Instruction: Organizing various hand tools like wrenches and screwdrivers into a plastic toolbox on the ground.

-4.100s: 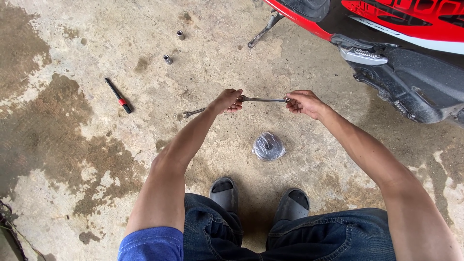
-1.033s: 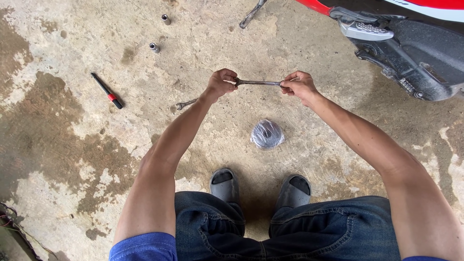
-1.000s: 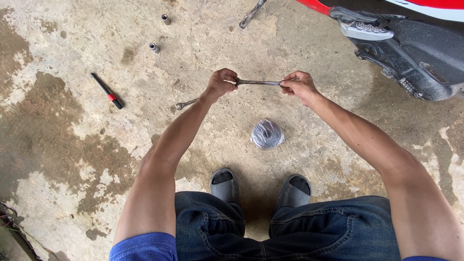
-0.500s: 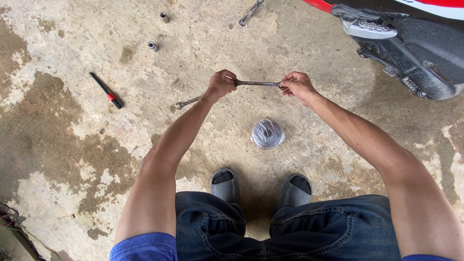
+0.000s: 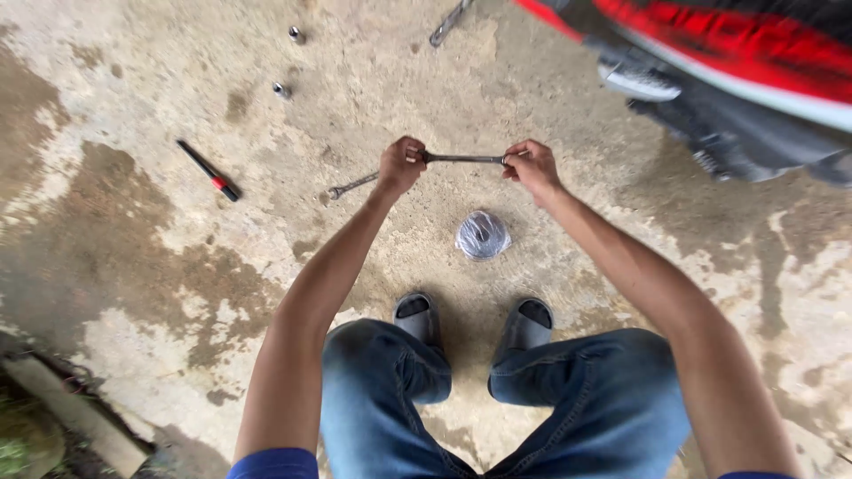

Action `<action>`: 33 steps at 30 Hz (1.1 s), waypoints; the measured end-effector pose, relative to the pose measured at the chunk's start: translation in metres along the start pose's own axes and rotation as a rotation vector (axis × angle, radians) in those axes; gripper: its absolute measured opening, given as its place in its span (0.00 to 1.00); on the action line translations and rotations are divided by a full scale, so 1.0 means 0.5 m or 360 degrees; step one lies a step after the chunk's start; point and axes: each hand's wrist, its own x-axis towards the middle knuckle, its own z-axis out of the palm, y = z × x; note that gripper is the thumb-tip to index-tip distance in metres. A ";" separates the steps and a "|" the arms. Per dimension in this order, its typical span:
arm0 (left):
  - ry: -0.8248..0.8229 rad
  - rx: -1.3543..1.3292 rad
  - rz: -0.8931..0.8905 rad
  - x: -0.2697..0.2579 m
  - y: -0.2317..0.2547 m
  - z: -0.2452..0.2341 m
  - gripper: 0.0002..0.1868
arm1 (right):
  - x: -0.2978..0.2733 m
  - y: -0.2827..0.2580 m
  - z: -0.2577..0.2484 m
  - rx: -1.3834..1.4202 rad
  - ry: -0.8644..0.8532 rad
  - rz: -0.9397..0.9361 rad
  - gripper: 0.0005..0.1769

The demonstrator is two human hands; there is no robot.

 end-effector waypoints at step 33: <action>0.0253 -0.0849 -0.0008 -1.039 1.218 -0.525 0.13 | -1.126 -1.254 -0.256 0.0289 -0.0275 -0.0212 0.15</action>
